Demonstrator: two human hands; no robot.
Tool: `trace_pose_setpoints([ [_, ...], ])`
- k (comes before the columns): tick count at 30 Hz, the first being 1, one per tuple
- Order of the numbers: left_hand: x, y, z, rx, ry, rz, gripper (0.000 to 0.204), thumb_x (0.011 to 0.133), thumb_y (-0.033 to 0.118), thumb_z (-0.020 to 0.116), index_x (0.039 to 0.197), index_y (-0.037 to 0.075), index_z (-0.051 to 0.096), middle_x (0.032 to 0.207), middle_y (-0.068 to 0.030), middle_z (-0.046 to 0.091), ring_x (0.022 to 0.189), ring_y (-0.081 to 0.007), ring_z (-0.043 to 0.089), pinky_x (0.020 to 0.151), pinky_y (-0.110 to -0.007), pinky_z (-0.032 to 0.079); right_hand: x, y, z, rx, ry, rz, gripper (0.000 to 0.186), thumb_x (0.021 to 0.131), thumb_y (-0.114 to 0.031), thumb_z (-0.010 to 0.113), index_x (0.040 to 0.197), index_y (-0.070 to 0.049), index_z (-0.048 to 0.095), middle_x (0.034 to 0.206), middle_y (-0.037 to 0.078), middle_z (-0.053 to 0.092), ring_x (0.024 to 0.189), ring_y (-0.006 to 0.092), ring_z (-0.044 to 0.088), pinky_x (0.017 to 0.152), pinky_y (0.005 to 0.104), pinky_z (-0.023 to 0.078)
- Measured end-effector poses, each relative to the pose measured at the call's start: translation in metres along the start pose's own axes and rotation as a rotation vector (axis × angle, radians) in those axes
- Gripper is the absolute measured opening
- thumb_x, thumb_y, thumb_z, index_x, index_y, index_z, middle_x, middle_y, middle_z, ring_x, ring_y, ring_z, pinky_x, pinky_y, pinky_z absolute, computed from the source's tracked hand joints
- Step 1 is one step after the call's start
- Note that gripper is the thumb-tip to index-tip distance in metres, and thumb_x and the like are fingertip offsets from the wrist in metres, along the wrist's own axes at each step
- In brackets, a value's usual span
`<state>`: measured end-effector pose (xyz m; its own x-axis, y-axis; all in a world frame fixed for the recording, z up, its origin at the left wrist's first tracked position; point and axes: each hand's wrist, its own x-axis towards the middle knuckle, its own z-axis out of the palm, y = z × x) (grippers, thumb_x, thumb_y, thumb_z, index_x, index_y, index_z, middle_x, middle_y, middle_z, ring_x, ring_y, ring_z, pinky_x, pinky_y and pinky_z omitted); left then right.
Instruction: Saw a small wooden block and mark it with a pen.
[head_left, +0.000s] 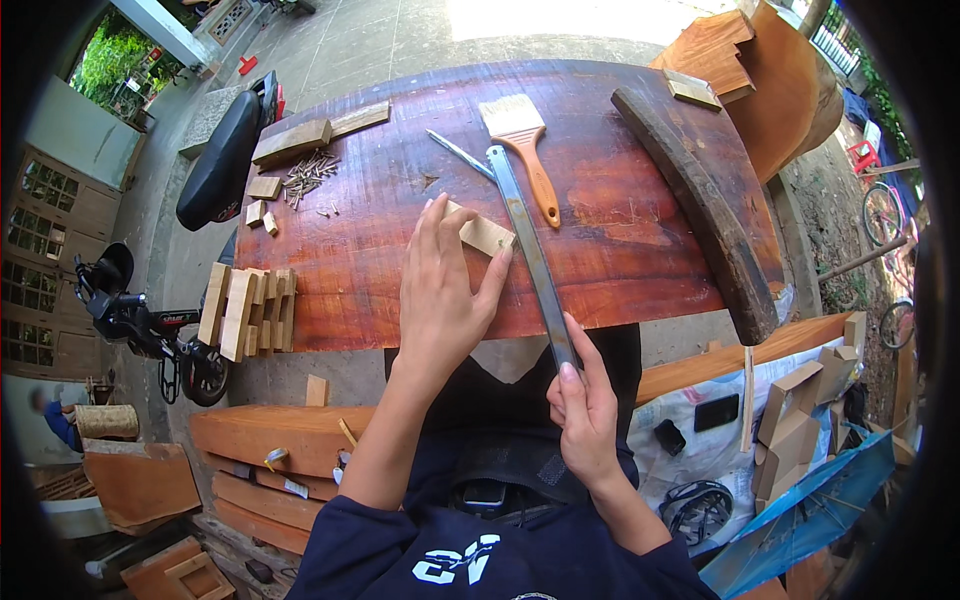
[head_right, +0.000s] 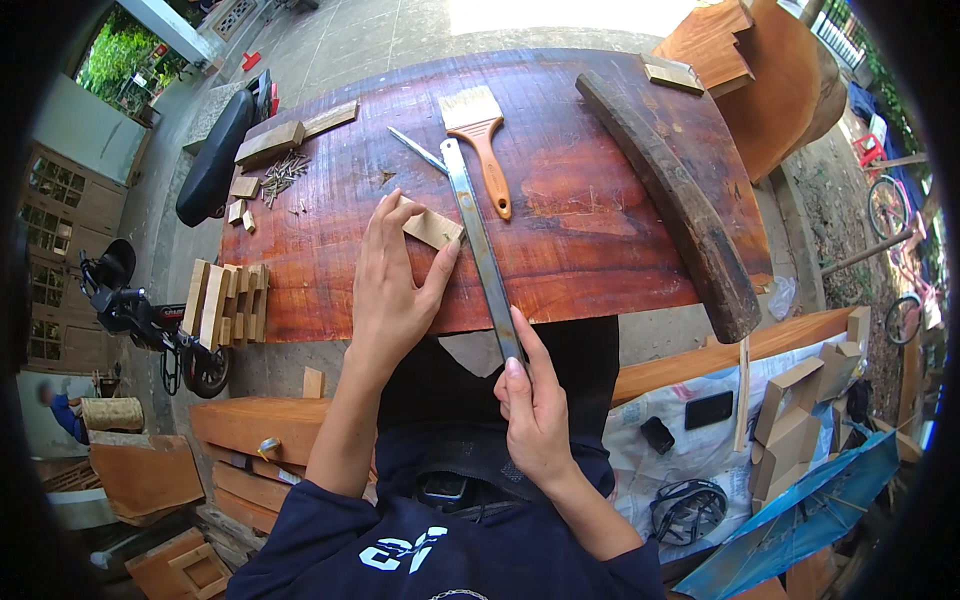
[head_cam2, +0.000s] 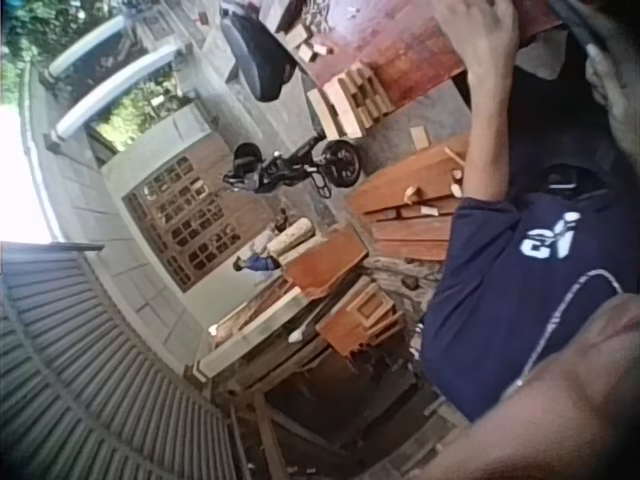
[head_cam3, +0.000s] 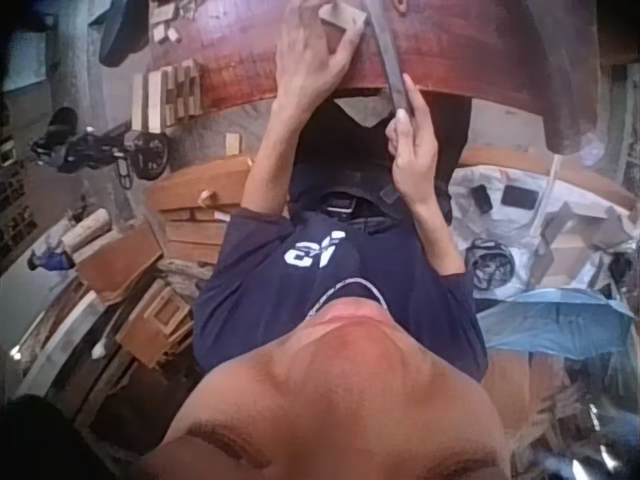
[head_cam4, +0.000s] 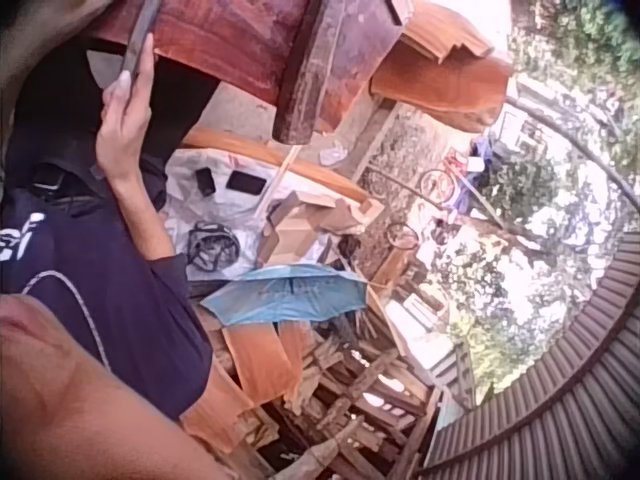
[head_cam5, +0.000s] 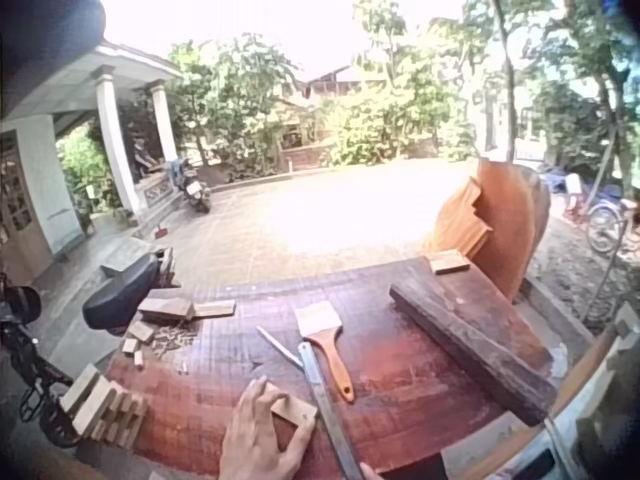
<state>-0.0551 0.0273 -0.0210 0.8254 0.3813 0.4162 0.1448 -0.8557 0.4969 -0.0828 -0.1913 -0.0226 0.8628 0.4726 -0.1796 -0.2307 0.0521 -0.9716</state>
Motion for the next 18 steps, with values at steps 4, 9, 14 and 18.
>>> trace_pose_setpoints([
  [4,0.002,-0.001,-0.002,-0.039,-0.019,0.013,0.056,0.102,0.033,0.075,0.145,0.005,0.052,0.159,-0.0298,0.047,0.151,-0.0497,0.045,0.121,-0.058,0.04,-0.002,0.001,-0.001,-0.021,0.004,0.014,0.055,0.118,-0.013,0.043,0.172,-0.01,0.036,0.078,-0.005,0.046,0.064,0.002,0.036,0.056,0.0199,0.029],
  [9,0.002,-0.001,-0.002,0.0,-0.023,0.02,0.057,0.101,0.031,0.078,0.145,0.004,0.053,0.158,-0.0275,0.051,0.148,-0.0461,0.05,0.121,-0.053,0.042,0.012,0.001,0.003,-0.048,-0.02,0.006,0.057,0.118,-0.016,0.044,0.174,-0.011,0.033,0.079,-0.004,0.048,0.068,0.0033,0.041,0.06,0.0216,0.037],
  [14,0.0,0.002,-0.002,-0.055,-0.011,0.015,0.059,0.101,0.031,0.079,0.146,0.004,0.052,0.159,-0.0258,0.051,0.148,-0.0453,0.05,0.122,-0.053,0.041,0.007,-0.002,0.004,0.047,-0.005,0.054,0.056,0.119,-0.015,0.042,0.174,-0.011,0.033,0.08,-0.004,0.046,0.068,0.0026,0.038,0.059,0.0201,0.034],
  [18,0.0,0.002,-0.004,-0.022,-0.018,0.025,0.06,0.1,0.03,0.079,0.147,0.004,0.052,0.16,-0.0253,0.051,0.149,-0.0447,0.05,0.122,-0.053,0.041,0.008,-0.005,0.003,0.095,-0.018,0.08,0.056,0.119,-0.014,0.042,0.174,-0.012,0.032,0.08,-0.005,0.045,0.067,0.0024,0.036,0.058,0.0196,0.032],
])
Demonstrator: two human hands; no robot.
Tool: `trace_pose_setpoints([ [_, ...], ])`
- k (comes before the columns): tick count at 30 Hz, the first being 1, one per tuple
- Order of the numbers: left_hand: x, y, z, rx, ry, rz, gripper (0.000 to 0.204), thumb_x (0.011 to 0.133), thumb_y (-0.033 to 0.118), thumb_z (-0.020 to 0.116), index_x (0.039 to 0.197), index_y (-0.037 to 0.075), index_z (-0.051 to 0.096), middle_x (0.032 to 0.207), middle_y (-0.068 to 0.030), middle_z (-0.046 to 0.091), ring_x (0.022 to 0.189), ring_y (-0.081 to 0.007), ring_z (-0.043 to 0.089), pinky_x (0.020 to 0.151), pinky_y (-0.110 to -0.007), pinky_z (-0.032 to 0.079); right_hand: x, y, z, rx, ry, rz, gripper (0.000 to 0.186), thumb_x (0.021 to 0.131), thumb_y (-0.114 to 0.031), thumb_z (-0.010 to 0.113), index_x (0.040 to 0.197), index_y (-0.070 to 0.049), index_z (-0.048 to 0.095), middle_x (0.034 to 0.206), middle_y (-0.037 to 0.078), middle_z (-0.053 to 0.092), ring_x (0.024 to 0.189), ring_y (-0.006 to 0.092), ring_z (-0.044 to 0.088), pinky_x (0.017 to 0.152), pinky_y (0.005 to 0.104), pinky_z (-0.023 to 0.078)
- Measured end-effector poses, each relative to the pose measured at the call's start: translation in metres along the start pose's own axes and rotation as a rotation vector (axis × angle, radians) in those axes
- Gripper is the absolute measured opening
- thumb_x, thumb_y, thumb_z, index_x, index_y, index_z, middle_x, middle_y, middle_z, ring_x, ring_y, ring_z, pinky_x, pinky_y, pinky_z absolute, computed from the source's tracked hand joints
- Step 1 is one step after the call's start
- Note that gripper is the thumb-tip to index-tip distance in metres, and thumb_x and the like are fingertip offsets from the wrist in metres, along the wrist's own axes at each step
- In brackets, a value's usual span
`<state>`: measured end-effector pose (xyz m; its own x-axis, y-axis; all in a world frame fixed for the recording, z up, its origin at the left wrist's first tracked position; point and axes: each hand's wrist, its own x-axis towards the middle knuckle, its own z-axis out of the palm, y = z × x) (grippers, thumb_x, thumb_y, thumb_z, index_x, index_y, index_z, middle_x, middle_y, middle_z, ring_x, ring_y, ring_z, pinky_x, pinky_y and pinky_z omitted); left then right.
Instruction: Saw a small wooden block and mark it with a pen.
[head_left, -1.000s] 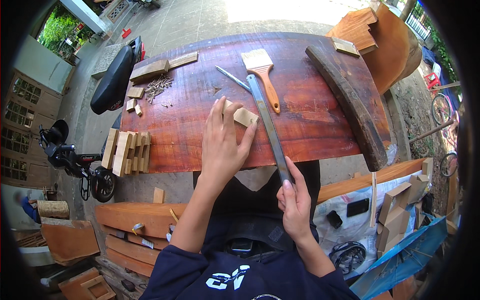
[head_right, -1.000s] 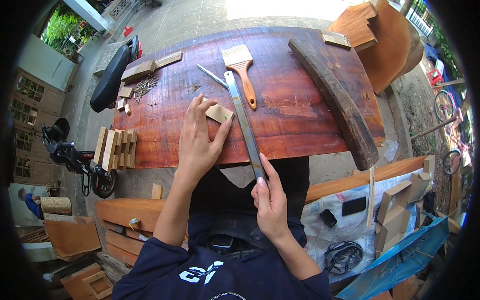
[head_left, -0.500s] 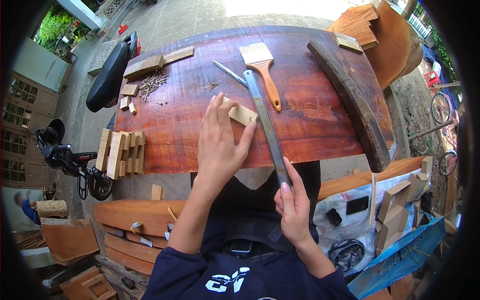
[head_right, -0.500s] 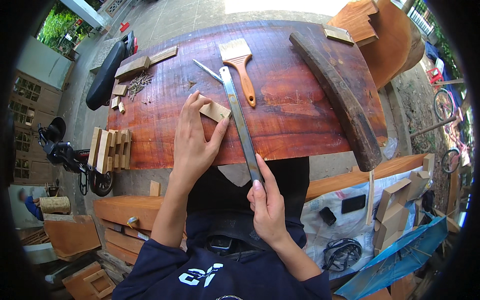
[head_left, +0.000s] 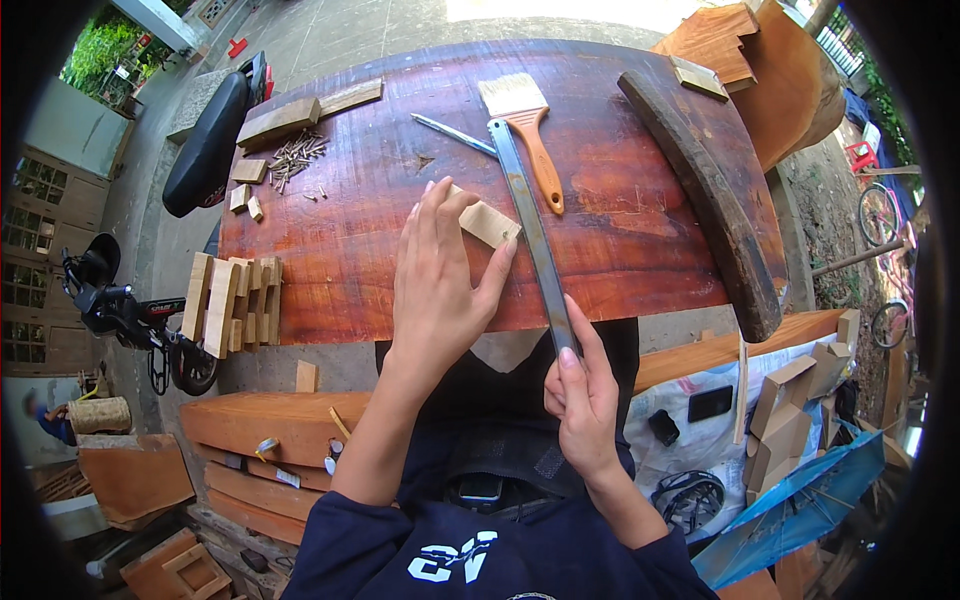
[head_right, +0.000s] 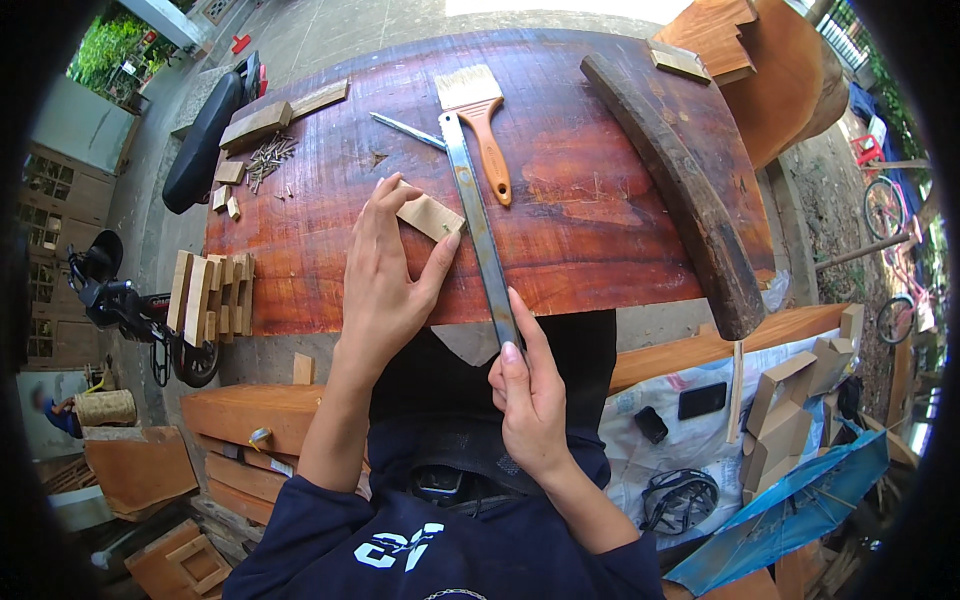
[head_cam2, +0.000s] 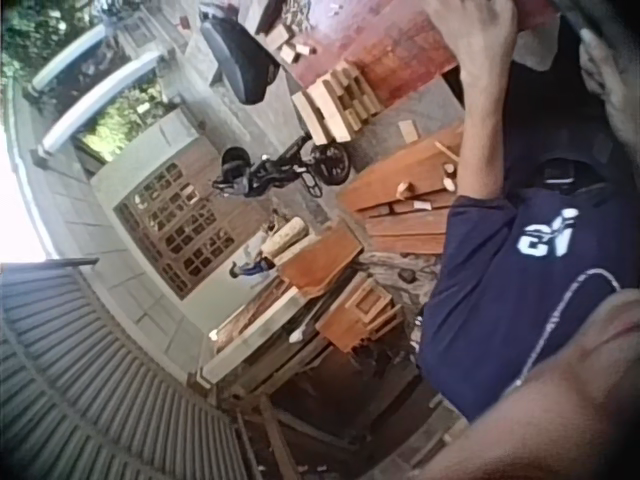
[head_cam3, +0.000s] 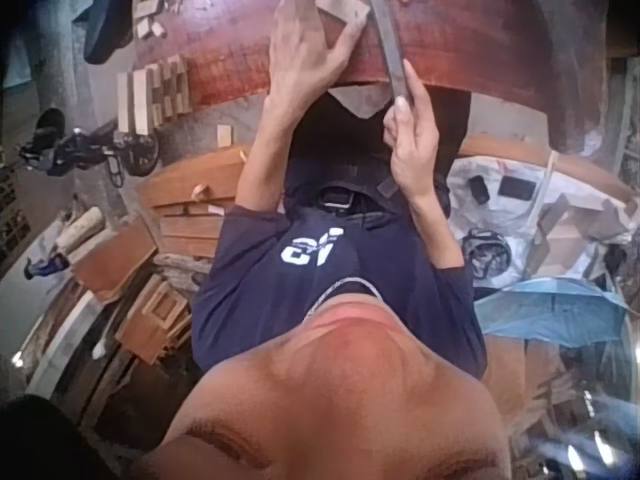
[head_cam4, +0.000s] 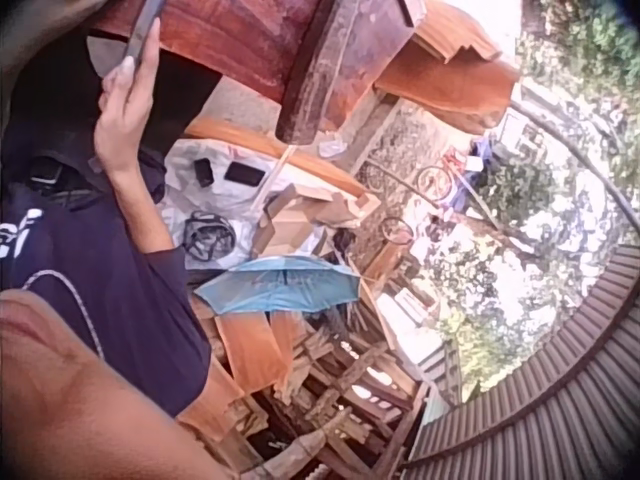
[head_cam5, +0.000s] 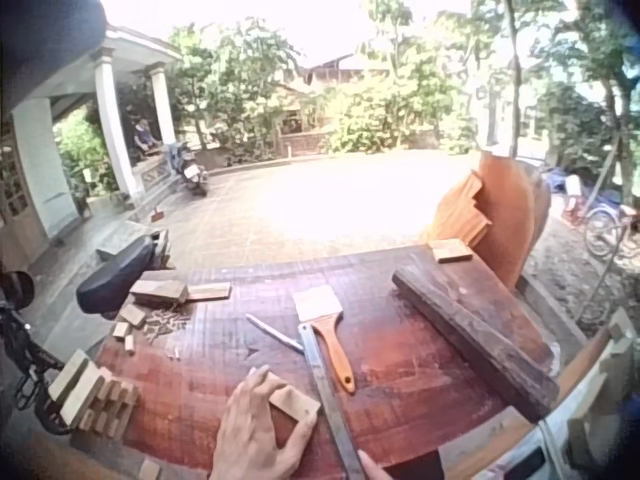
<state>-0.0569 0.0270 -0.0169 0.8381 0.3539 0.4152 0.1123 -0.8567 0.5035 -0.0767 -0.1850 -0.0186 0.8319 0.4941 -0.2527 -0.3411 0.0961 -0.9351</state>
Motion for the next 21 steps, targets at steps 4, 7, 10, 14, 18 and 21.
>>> trace_pose_setpoints([
  [4,0.0,-0.002,0.0,-0.001,-0.002,0.01,0.06,0.1,0.029,0.079,0.148,0.004,0.051,0.16,-0.0254,0.05,0.148,-0.0446,0.05,0.122,-0.053,0.041,0.011,0.003,0.007,0.064,-0.014,-0.024,0.057,0.119,-0.014,0.042,0.175,-0.012,0.03,0.08,-0.005,0.045,0.067,0.002,0.036,0.057,0.0195,0.031],
  [7,0.001,-0.001,0.001,-0.012,0.004,0.014,0.061,0.101,0.029,0.079,0.148,0.004,0.051,0.159,-0.0254,0.051,0.149,-0.0449,0.05,0.122,-0.053,0.041,0.011,0.004,0.011,0.072,-0.018,-0.028,0.057,0.119,-0.015,0.042,0.175,-0.013,0.028,0.08,-0.005,0.045,0.067,0.0018,0.036,0.057,0.0193,0.031],
  [10,0.001,-0.001,0.003,-0.012,0.016,0.01,0.061,0.101,0.03,0.079,0.149,0.005,0.05,0.159,-0.0255,0.051,0.149,-0.0453,0.05,0.122,-0.053,0.041,0.005,0.004,0.011,0.065,-0.002,-0.012,0.057,0.12,-0.016,0.041,0.175,-0.013,0.028,0.08,-0.005,0.045,0.066,0.0018,0.036,0.057,0.0192,0.031],
  [14,0.002,-0.003,0.003,0.007,0.021,0.036,0.061,0.101,0.029,0.078,0.149,0.005,0.05,0.16,-0.0257,0.05,0.149,-0.046,0.049,0.122,-0.054,0.041,0.001,0.007,0.01,0.071,0.003,-0.023,0.056,0.12,-0.016,0.041,0.175,-0.013,0.029,0.08,-0.005,0.044,0.064,0.0017,0.035,0.056,0.019,0.031],
  [18,0.001,-0.001,0.0,0.0,0.008,0.028,0.06,0.102,0.029,0.078,0.149,0.005,0.049,0.16,-0.0257,0.05,0.149,-0.0465,0.049,0.122,-0.054,0.04,0.017,0.004,0.017,0.094,-0.018,-0.062,0.056,0.12,-0.016,0.04,0.175,-0.014,0.029,0.08,-0.005,0.044,0.064,0.0016,0.035,0.056,0.019,0.031],
  [21,0.001,-0.003,0.003,-0.018,0.012,0.015,0.06,0.102,0.03,0.077,0.15,0.005,0.049,0.161,-0.0256,0.049,0.15,-0.0465,0.047,0.123,-0.055,0.04,0.023,0.003,0.024,0.089,-0.029,-0.039,0.057,0.119,-0.015,0.04,0.175,-0.014,0.028,0.079,-0.005,0.044,0.064,0.0015,0.034,0.056,0.0193,0.03],
])
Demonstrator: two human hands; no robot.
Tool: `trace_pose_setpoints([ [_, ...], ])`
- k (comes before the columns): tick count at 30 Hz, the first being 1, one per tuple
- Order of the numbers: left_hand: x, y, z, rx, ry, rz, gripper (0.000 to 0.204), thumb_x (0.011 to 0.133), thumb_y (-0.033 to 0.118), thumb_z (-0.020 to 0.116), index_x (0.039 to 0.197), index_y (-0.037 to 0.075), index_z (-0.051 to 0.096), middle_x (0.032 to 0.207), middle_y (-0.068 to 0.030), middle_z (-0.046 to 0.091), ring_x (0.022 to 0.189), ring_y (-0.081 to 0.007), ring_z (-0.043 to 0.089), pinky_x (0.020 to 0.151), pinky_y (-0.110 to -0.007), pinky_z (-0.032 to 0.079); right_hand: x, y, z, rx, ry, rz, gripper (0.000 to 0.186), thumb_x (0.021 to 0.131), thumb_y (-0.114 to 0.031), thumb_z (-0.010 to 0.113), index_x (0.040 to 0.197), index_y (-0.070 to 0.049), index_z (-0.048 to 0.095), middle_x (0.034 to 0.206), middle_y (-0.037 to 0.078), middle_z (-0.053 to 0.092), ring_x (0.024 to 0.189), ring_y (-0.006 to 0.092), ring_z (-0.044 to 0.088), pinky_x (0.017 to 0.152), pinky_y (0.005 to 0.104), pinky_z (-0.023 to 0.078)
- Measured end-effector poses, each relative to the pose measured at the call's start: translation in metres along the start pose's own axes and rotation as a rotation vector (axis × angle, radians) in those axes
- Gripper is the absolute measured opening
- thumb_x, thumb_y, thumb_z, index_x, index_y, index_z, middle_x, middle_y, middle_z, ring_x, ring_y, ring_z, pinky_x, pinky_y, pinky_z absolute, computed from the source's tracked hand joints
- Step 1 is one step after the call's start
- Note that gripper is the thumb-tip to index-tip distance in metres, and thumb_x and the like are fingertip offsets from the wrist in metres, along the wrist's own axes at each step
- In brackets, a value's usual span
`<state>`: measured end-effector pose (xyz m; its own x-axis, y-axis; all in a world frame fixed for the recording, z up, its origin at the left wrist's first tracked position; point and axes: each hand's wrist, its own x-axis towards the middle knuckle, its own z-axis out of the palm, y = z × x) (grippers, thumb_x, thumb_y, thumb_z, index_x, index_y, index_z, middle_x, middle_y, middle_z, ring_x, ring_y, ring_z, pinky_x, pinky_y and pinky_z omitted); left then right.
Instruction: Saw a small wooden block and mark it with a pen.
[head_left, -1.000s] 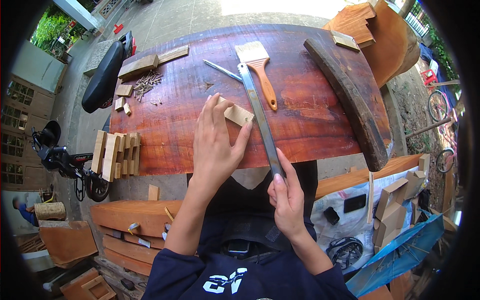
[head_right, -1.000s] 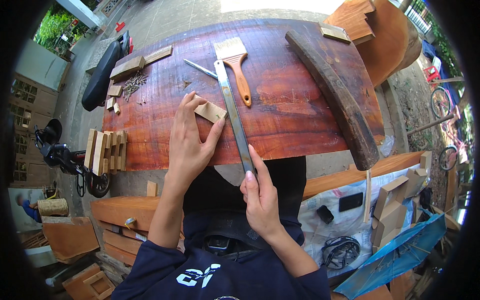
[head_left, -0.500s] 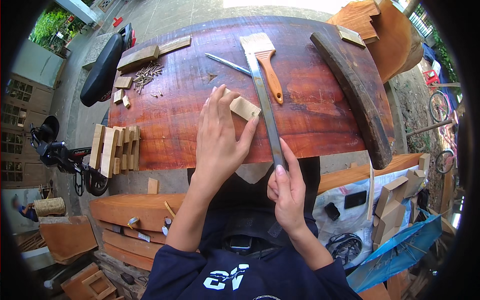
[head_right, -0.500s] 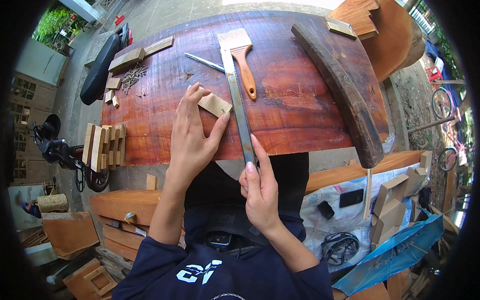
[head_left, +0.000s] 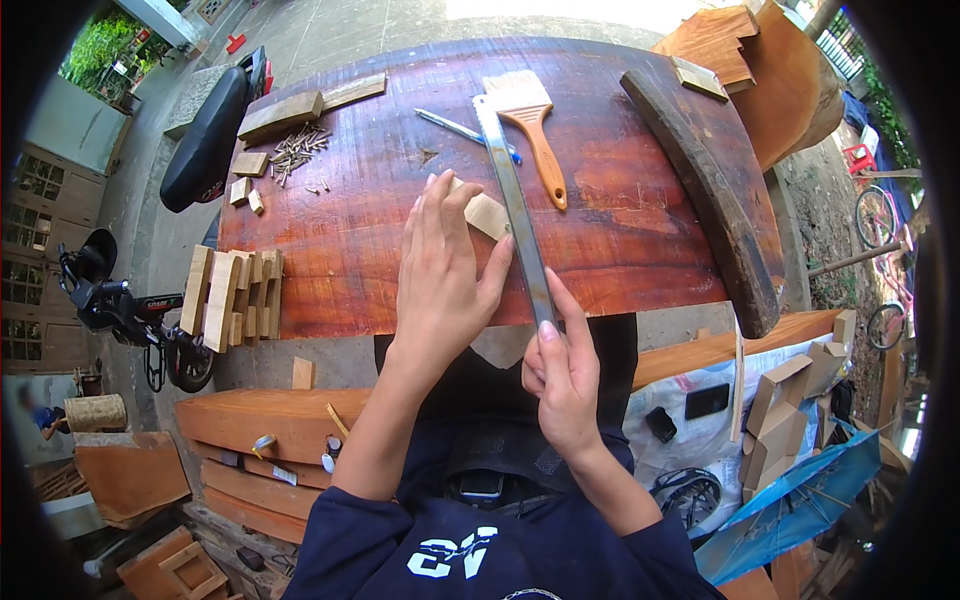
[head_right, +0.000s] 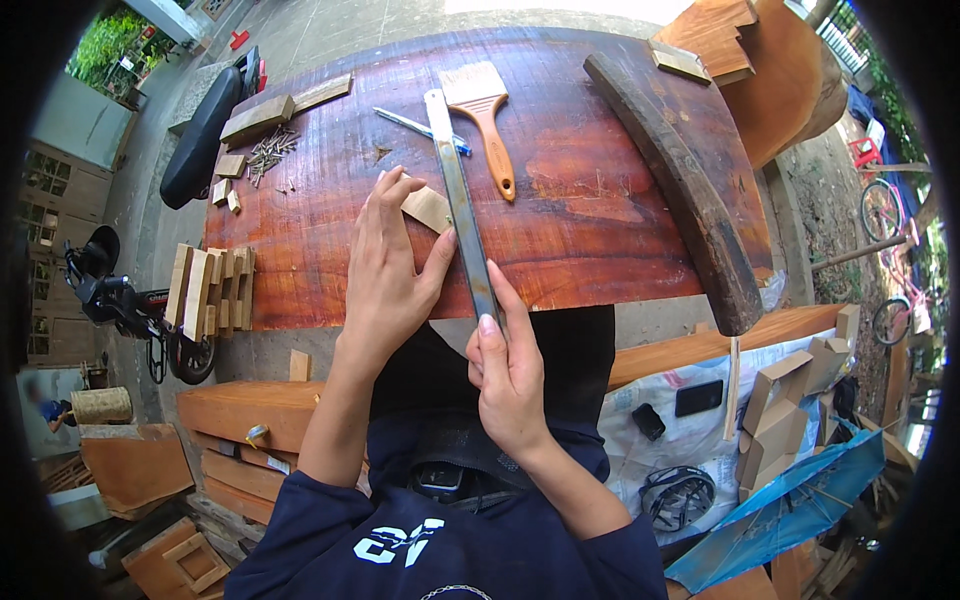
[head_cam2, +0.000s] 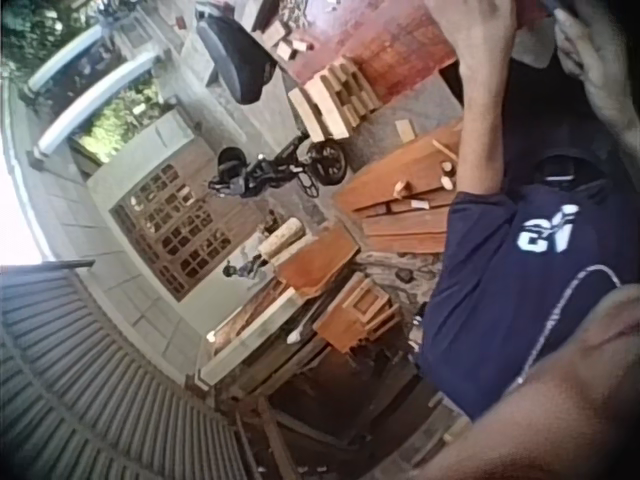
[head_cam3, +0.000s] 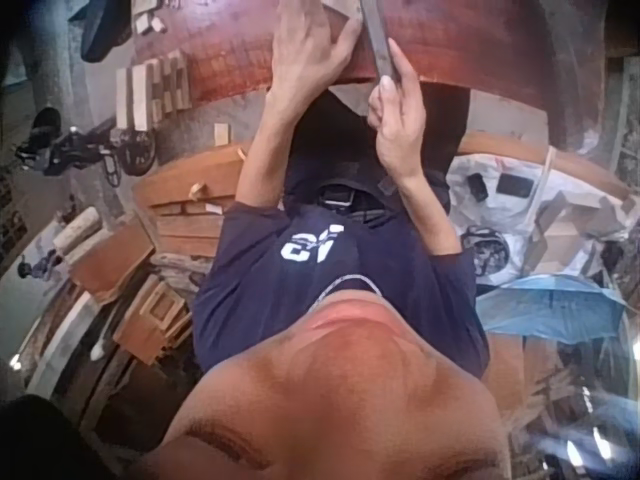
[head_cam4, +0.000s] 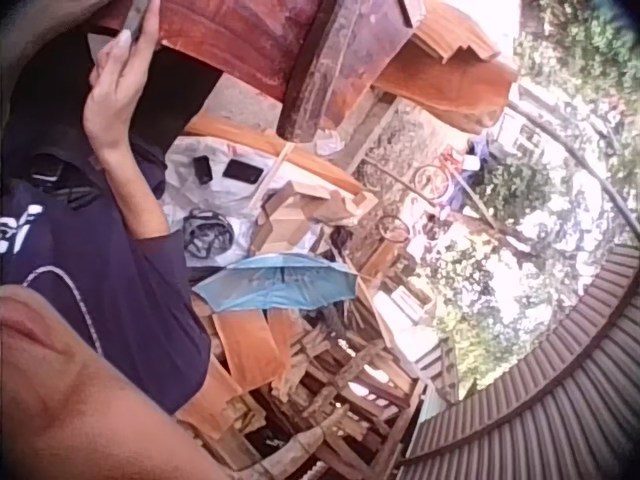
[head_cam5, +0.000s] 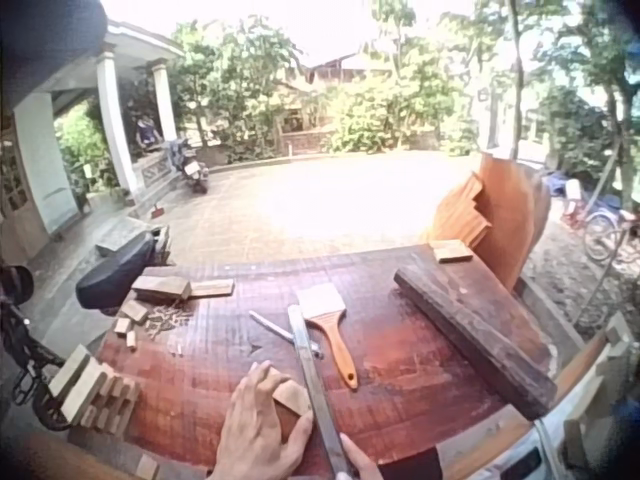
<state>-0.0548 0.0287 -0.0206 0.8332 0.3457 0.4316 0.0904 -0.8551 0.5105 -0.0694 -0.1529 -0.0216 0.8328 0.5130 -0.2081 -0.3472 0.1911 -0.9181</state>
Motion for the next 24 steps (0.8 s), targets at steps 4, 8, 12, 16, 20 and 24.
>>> trace_pose_setpoints([
  [4,0.001,-0.003,0.002,-0.024,0.016,-0.01,0.061,0.103,0.031,0.076,0.151,0.006,0.048,0.163,-0.0258,0.046,0.152,-0.0468,0.045,0.123,-0.055,0.039,-0.011,0.006,-0.005,0.049,0.075,-0.102,0.055,0.12,-0.016,0.039,0.174,-0.014,0.03,0.077,-0.006,0.042,0.062,0.0012,0.034,0.055,0.0187,0.03],
  [8,-0.002,-0.001,0.0,-0.008,0.014,-0.016,0.059,0.104,0.033,0.075,0.151,0.009,0.049,0.163,-0.0261,0.046,0.152,-0.047,0.045,0.123,-0.056,0.039,-0.013,0.001,-0.013,-0.036,0.097,-0.069,0.055,0.12,-0.016,0.04,0.174,-0.014,0.031,0.077,-0.006,0.042,0.063,0.0006,0.033,0.055,0.0181,0.031],
  [12,-0.001,0.001,-0.001,0.019,0.0,-0.004,0.057,0.104,0.034,0.075,0.15,0.011,0.05,0.164,-0.0266,0.045,0.152,-0.0473,0.044,0.123,-0.056,0.039,-0.018,0.0,-0.015,-0.043,0.065,-0.033,0.055,0.12,-0.015,0.041,0.174,-0.013,0.031,0.079,-0.006,0.043,0.064,0.0006,0.034,0.055,0.0182,0.031],
  [16,-0.002,0.0,0.001,0.03,-0.011,0.007,0.055,0.105,0.034,0.074,0.149,0.011,0.051,0.164,-0.0274,0.044,0.152,-0.0482,0.045,0.123,-0.057,0.038,-0.022,0.001,-0.012,-0.037,0.043,-0.004,0.056,0.12,-0.014,0.041,0.174,-0.012,0.03,0.08,-0.005,0.044,0.064,0.0009,0.035,0.055,0.0183,0.03],
  [20,0.001,0.0,0.003,0.04,-0.017,0.018,0.054,0.105,0.033,0.074,0.148,0.01,0.052,0.164,-0.0274,0.044,0.151,-0.0485,0.045,0.123,-0.057,0.038,-0.018,0.003,-0.014,-0.031,0.04,-0.012,0.056,0.12,-0.015,0.042,0.174,-0.013,0.03,0.08,-0.004,0.044,0.064,0.0015,0.035,0.055,0.0185,0.03],
  [24,0.003,-0.003,-0.006,0.045,0.008,0.01,0.053,0.105,0.033,0.074,0.148,0.009,0.053,0.163,-0.0276,0.045,0.151,-0.0487,0.045,0.124,-0.057,0.037,-0.009,0.004,-0.006,0.011,0.006,-0.016,0.056,0.12,-0.016,0.043,0.174,-0.013,0.03,0.08,-0.005,0.044,0.064,0.0016,0.035,0.055,0.0187,0.03],
])
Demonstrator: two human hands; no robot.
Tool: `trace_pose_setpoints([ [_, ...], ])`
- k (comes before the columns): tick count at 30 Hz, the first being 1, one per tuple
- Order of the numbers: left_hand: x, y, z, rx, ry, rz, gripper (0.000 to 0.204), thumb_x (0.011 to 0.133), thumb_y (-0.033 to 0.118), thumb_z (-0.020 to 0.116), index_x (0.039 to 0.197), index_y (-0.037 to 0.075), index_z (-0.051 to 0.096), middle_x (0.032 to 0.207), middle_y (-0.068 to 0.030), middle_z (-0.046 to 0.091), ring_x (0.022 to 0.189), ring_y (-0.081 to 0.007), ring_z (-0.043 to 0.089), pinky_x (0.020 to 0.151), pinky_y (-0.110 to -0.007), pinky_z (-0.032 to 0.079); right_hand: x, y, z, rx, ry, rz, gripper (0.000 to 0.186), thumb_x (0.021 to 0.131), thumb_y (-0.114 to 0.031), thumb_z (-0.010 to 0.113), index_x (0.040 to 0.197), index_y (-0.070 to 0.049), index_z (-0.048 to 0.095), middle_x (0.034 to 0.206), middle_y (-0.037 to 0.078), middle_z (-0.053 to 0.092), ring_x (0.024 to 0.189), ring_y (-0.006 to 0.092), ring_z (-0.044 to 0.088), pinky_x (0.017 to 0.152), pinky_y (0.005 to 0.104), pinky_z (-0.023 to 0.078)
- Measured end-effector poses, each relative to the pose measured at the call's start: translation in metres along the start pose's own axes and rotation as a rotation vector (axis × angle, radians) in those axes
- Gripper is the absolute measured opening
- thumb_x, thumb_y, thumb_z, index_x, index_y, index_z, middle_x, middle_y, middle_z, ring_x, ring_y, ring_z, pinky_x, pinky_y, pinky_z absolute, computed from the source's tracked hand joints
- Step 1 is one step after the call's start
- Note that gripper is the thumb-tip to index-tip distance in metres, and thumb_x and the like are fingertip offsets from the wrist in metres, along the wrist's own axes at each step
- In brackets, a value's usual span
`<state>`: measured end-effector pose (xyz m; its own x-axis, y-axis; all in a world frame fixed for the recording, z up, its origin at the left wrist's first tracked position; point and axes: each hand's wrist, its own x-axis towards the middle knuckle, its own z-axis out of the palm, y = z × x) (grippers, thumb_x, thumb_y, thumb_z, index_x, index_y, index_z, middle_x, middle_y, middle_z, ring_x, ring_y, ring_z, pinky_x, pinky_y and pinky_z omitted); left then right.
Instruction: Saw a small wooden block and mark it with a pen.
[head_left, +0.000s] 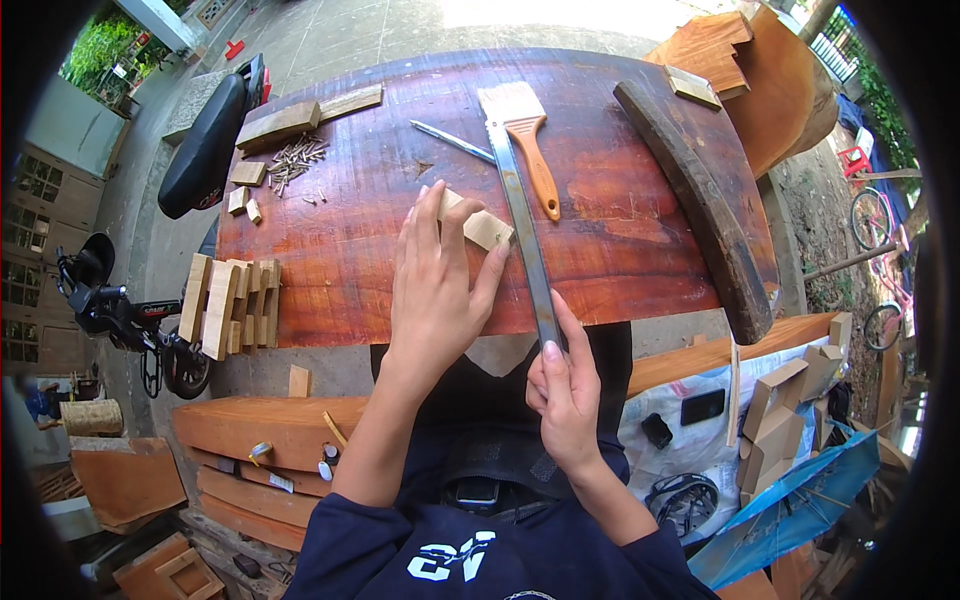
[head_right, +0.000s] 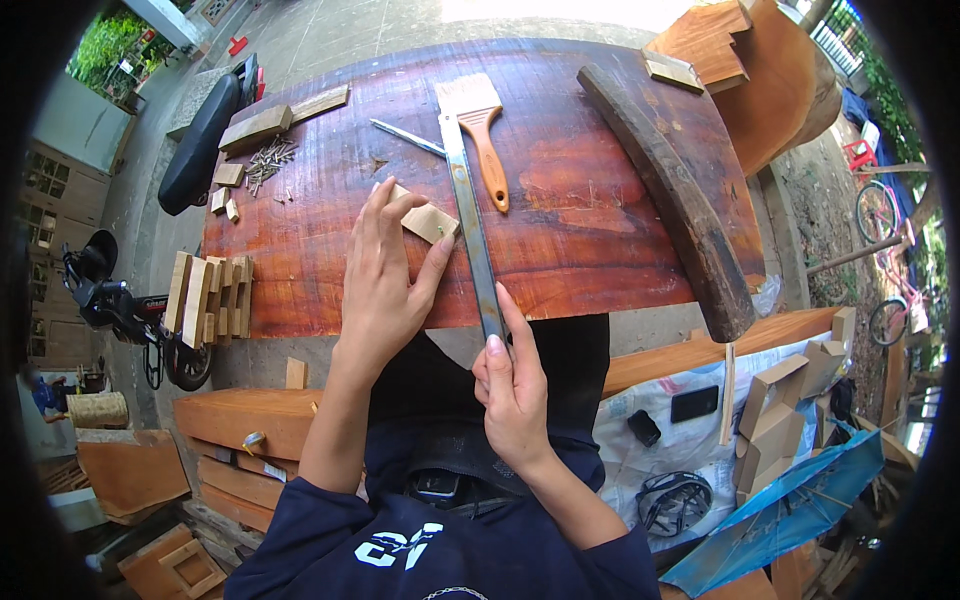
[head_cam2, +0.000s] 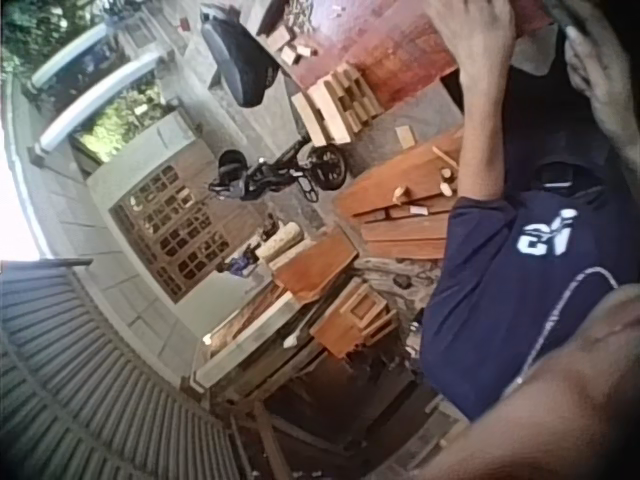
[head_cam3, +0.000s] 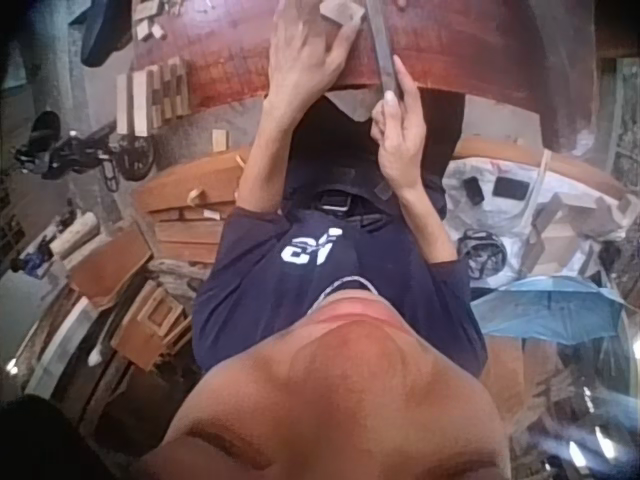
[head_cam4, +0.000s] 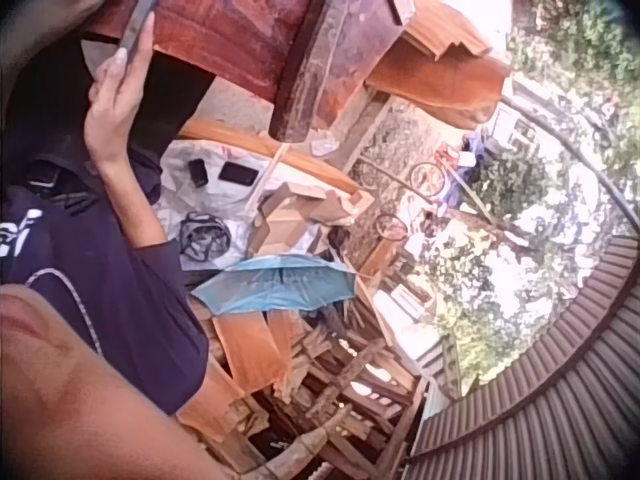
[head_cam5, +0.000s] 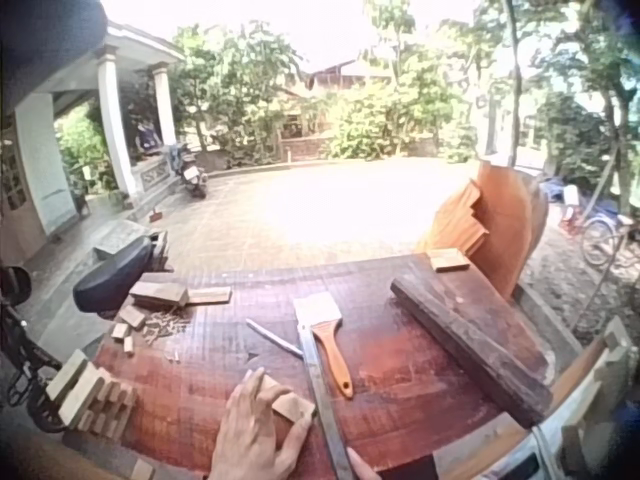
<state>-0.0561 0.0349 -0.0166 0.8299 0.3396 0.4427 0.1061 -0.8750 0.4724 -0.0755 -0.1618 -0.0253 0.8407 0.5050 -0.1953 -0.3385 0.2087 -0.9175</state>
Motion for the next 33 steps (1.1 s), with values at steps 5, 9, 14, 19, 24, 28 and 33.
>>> trace_pose_setpoints([
  [5,-0.003,0.004,0.01,-0.013,-0.015,0.021,0.055,0.104,0.031,0.073,0.146,0.002,0.051,0.161,-0.0305,0.045,0.153,-0.0499,0.042,0.126,-0.058,0.035,-0.008,0.006,-0.007,-0.029,0.069,-0.031,0.055,0.119,-0.018,0.044,0.173,-0.013,0.034,0.077,-0.006,0.04,0.062,0.0012,0.033,0.052,0.0185,0.03],
  [9,-0.009,0.002,0.008,-0.034,-0.021,0.012,0.059,0.105,0.035,0.07,0.15,0.005,0.047,0.163,-0.0306,0.041,0.153,-0.0507,0.04,0.128,-0.059,0.032,0.004,0.001,0.003,-0.046,0.086,-0.026,0.054,0.119,-0.018,0.044,0.171,-0.012,0.035,0.076,-0.006,0.039,0.059,0.0009,0.032,0.049,0.018,0.03],
  [14,-0.01,0.002,0.004,-0.036,-0.028,0.015,0.059,0.106,0.037,0.068,0.151,0.005,0.045,0.163,-0.0309,0.04,0.154,-0.0503,0.04,0.13,-0.059,0.031,0.0,0.001,-0.001,-0.047,0.045,-0.016,0.054,0.119,-0.018,0.044,0.172,-0.013,0.034,0.079,-0.006,0.04,0.062,0.0004,0.033,0.051,0.0173,0.03],
  [19,-0.007,0.001,0.007,-0.038,-0.024,0.013,0.06,0.107,0.036,0.068,0.151,0.003,0.044,0.163,-0.0312,0.039,0.154,-0.0507,0.04,0.13,-0.059,0.03,0.002,0.001,-0.005,-0.041,0.021,0.003,0.055,0.119,-0.019,0.045,0.173,-0.015,0.033,0.082,-0.006,0.042,0.064,-0.0001,0.034,0.053,0.0166,0.03],
  [24,-0.004,0.001,0.009,-0.059,-0.025,0.026,0.062,0.107,0.037,0.068,0.152,0.002,0.043,0.164,-0.0319,0.038,0.154,-0.0502,0.04,0.13,-0.058,0.03,0.005,0.006,-0.003,-0.043,0.05,-0.021,0.056,0.119,-0.018,0.046,0.173,-0.016,0.032,0.082,-0.006,0.043,0.064,0.0,0.035,0.054,0.0162,0.03],
  [28,-0.005,0.001,0.007,-0.027,-0.029,0.017,0.064,0.107,0.038,0.068,0.153,0.002,0.042,0.164,-0.0324,0.038,0.154,-0.0499,0.039,0.13,-0.058,0.03,0.003,0.004,-0.003,-0.041,0.038,-0.004,0.057,0.118,-0.017,0.047,0.173,-0.016,0.032,0.081,-0.006,0.044,0.065,0.0001,0.035,0.055,0.0165,0.03],
  [33,-0.01,0.003,0.006,-0.031,-0.026,0.007,0.065,0.107,0.04,0.067,0.153,0.002,0.042,0.165,-0.033,0.037,0.155,-0.05,0.038,0.13,-0.058,0.029,0.001,0.004,-0.005,-0.063,0.016,0.001,0.058,0.116,-0.015,0.048,0.172,-0.016,0.032,0.082,-0.006,0.045,0.065,0.0007,0.035,0.055,0.0172,0.029],
])
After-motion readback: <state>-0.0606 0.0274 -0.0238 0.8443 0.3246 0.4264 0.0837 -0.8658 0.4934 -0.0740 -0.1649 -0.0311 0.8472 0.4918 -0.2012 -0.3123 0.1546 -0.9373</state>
